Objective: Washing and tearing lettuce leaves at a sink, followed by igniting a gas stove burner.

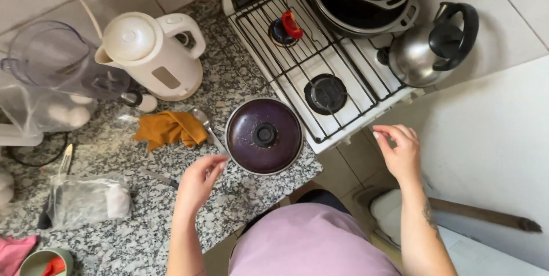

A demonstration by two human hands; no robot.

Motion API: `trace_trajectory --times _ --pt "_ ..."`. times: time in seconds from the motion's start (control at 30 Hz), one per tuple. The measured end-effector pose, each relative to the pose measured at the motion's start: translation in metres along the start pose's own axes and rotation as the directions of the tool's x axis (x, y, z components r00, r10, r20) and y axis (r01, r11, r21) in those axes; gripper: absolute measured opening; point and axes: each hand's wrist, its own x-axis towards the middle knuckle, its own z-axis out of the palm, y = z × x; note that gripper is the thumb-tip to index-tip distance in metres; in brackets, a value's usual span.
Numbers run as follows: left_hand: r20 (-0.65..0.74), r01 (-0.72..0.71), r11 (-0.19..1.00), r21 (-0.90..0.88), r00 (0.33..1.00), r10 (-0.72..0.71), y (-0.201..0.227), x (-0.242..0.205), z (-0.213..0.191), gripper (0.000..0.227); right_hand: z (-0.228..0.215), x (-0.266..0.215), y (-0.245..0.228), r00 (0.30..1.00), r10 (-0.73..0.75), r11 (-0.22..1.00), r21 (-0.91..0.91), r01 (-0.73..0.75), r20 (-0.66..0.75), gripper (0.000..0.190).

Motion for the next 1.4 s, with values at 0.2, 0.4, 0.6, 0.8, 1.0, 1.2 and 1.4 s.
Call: trace_trajectory --times 0.2,0.4,0.6,0.8,1.0,1.2,1.4 --pt "-0.14 -0.07 0.982 -0.178 0.989 0.045 0.013 0.07 0.02 0.022 0.032 0.035 0.005 0.969 0.233 0.95 0.191 -0.246 0.087 0.018" --pt "-0.168 0.069 0.977 -0.202 0.98 -0.104 0.032 0.138 0.041 0.034 0.127 0.12 0.042 0.938 0.271 0.872 0.358 -0.334 0.216 0.021" --pt "-0.104 0.178 0.973 -0.146 0.976 -0.194 0.042 0.188 0.059 0.051 0.191 0.201 0.057 0.928 0.281 0.934 0.155 -0.323 0.245 0.034" --pt "-0.075 0.194 0.957 -0.217 0.974 -0.214 0.036 0.215 0.075 0.057 0.225 0.222 0.08 0.854 0.378 0.912 0.016 -0.41 0.357 0.034" --pt "-0.149 0.163 0.922 -0.35 0.962 -0.227 0.022 0.236 0.086 0.045 0.248 0.219 0.097 0.884 0.348 0.904 0.138 -0.404 0.311 0.019" --pt "-0.159 0.163 0.911 -0.378 0.958 -0.237 0.012 0.238 0.08 0.037 0.244 0.217 0.094 0.865 0.371 0.89 0.137 -0.435 0.337 0.018" --pt "-0.108 0.189 0.899 -0.394 0.962 -0.25 0.005 0.241 0.078 0.041 0.19 0.205 0.061 0.905 0.381 0.902 0.139 -0.409 0.189 0.012"
